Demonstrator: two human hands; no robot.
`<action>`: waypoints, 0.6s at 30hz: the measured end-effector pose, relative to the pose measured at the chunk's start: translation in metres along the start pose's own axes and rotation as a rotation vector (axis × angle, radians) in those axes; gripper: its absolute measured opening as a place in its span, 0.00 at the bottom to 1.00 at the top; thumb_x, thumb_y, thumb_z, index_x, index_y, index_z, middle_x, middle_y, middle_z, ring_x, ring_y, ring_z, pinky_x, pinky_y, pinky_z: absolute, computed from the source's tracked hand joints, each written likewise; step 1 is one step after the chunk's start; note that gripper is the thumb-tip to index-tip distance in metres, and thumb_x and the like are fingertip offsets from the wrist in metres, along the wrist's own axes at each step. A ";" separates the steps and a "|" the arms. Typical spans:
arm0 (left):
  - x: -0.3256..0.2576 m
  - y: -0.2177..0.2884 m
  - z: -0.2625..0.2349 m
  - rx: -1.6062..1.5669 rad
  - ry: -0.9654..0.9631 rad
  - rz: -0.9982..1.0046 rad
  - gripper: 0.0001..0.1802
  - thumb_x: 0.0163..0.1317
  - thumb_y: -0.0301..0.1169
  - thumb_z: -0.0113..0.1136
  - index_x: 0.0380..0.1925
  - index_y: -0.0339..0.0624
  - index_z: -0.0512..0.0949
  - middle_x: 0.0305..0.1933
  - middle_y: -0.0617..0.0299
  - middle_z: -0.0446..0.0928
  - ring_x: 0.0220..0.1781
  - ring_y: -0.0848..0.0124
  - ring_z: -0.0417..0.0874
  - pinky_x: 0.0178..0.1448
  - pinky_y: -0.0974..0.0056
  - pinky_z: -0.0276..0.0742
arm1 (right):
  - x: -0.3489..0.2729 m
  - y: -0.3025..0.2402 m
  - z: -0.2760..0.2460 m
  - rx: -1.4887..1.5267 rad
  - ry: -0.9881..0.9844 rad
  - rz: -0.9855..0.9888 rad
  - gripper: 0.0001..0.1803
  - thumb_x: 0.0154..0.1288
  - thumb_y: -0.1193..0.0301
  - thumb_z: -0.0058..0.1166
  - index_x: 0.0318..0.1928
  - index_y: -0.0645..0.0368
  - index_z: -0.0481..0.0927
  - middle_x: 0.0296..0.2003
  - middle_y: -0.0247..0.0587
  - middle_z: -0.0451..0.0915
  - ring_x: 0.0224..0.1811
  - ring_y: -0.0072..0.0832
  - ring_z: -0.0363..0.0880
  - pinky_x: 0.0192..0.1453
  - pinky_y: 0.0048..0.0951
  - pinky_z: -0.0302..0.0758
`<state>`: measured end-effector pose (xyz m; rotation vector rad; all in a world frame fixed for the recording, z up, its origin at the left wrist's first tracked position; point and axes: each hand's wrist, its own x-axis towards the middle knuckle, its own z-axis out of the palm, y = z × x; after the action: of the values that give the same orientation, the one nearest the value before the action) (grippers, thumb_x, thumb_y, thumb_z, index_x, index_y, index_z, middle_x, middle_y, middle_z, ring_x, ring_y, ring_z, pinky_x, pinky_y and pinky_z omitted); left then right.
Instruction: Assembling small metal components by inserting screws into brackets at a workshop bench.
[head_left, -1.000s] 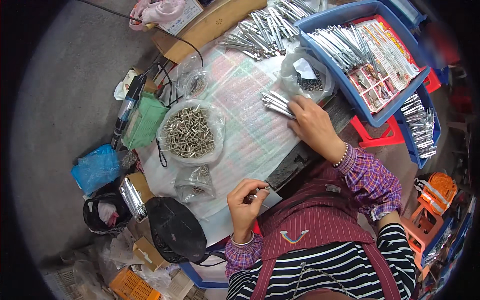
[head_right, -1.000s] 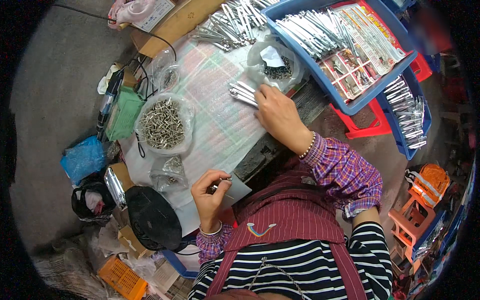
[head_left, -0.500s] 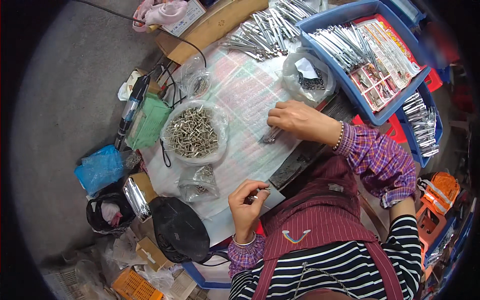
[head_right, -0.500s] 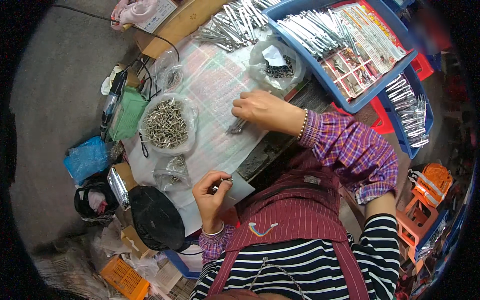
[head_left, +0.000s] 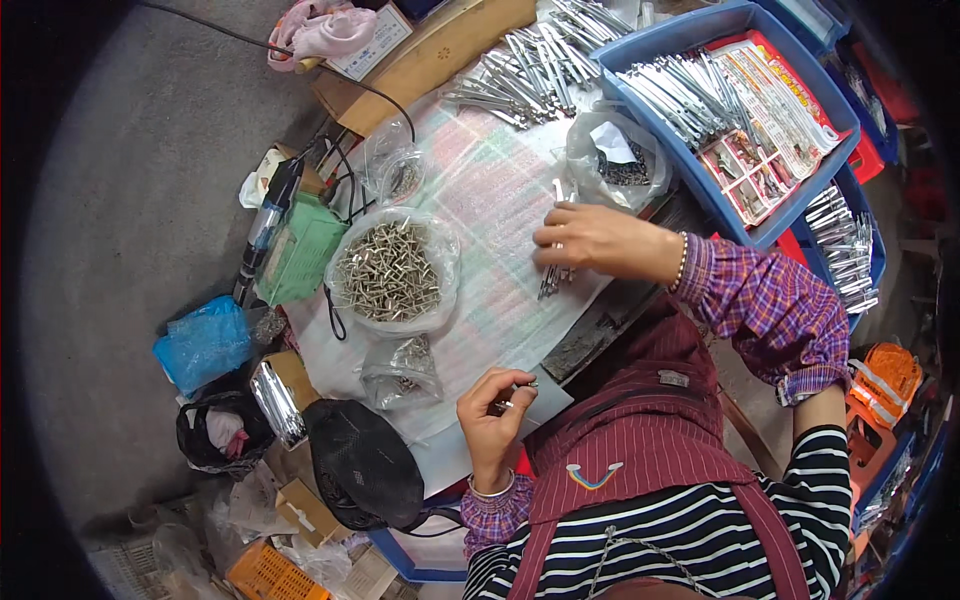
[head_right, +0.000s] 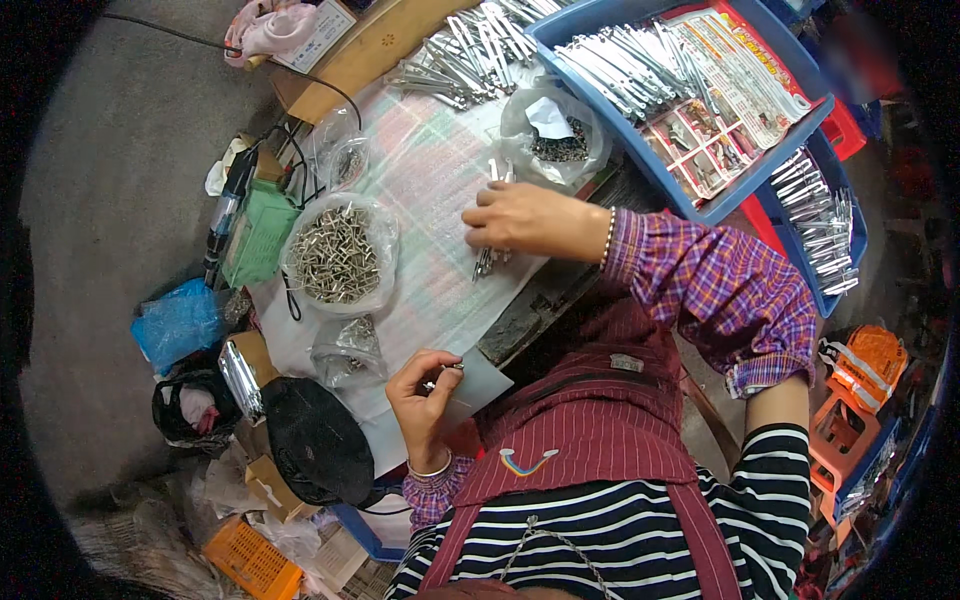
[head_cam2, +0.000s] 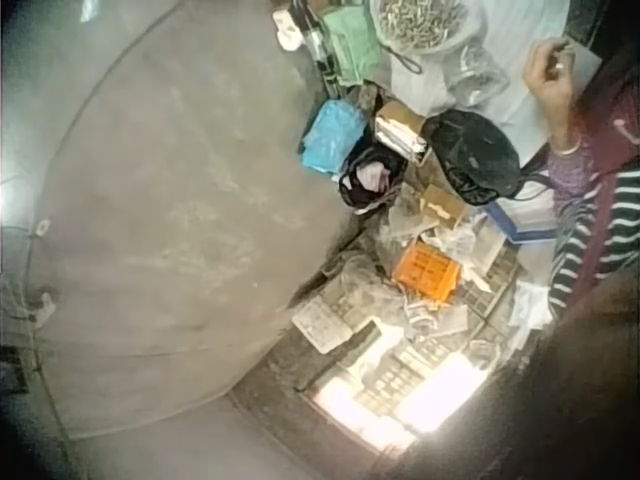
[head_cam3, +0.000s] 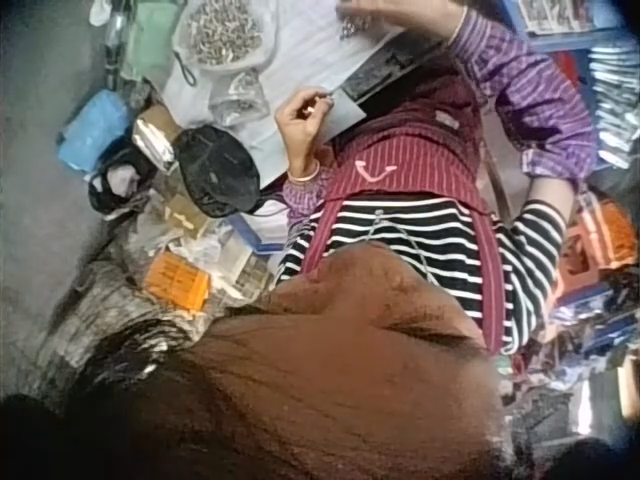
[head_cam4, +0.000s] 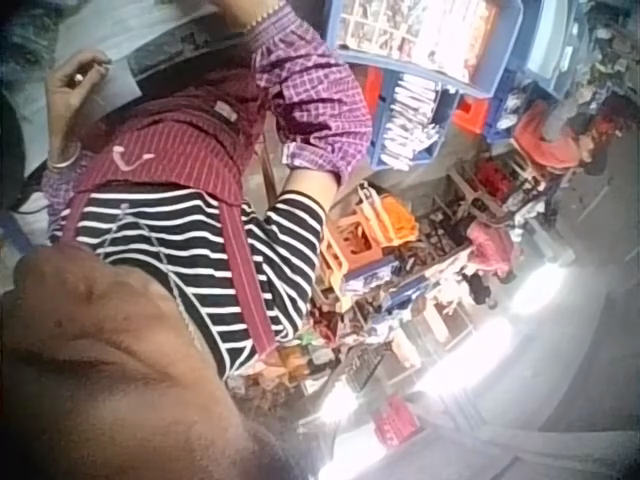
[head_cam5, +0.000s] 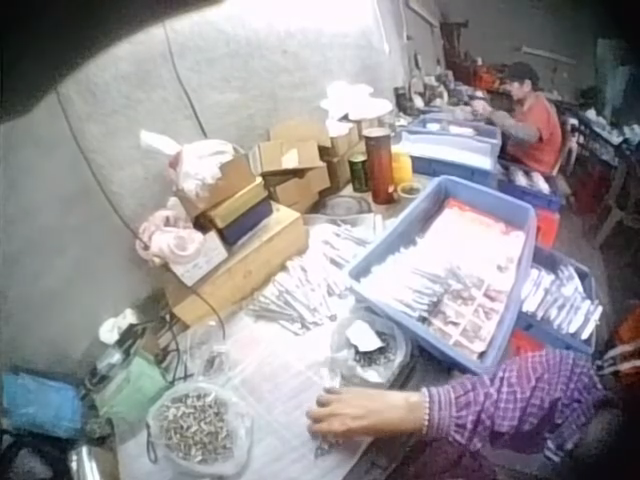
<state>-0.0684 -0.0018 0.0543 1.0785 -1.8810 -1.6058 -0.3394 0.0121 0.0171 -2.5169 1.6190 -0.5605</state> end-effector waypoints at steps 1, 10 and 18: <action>0.001 0.000 0.001 -0.012 -0.001 0.008 0.06 0.45 0.17 0.59 0.26 0.34 0.79 0.25 0.67 0.75 0.24 0.83 0.69 0.28 0.78 0.60 | -0.001 -0.004 0.004 -0.031 -0.005 -0.021 0.08 0.51 0.73 0.47 0.35 0.58 0.71 0.35 0.35 0.69 0.42 0.32 0.70 0.51 0.32 0.69; -0.004 -0.003 -0.003 0.002 0.020 -0.013 0.05 0.46 0.17 0.58 0.25 0.34 0.79 0.26 0.66 0.76 0.24 0.82 0.71 0.28 0.77 0.63 | -0.010 0.000 0.003 -0.125 0.002 -0.179 0.03 0.52 0.71 0.48 0.29 0.55 0.72 0.33 0.33 0.69 0.43 0.29 0.70 0.54 0.29 0.67; -0.004 -0.004 -0.006 0.026 0.009 0.025 0.04 0.47 0.18 0.58 0.25 0.33 0.79 0.26 0.66 0.76 0.24 0.82 0.71 0.29 0.77 0.63 | -0.021 -0.022 0.003 0.127 0.261 0.482 0.16 0.51 0.76 0.55 0.43 0.63 0.72 0.50 0.49 0.70 0.51 0.44 0.72 0.50 0.37 0.72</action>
<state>-0.0599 -0.0022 0.0523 1.0676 -1.9073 -1.5642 -0.3266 0.0397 0.0149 -1.9220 2.1053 -0.9149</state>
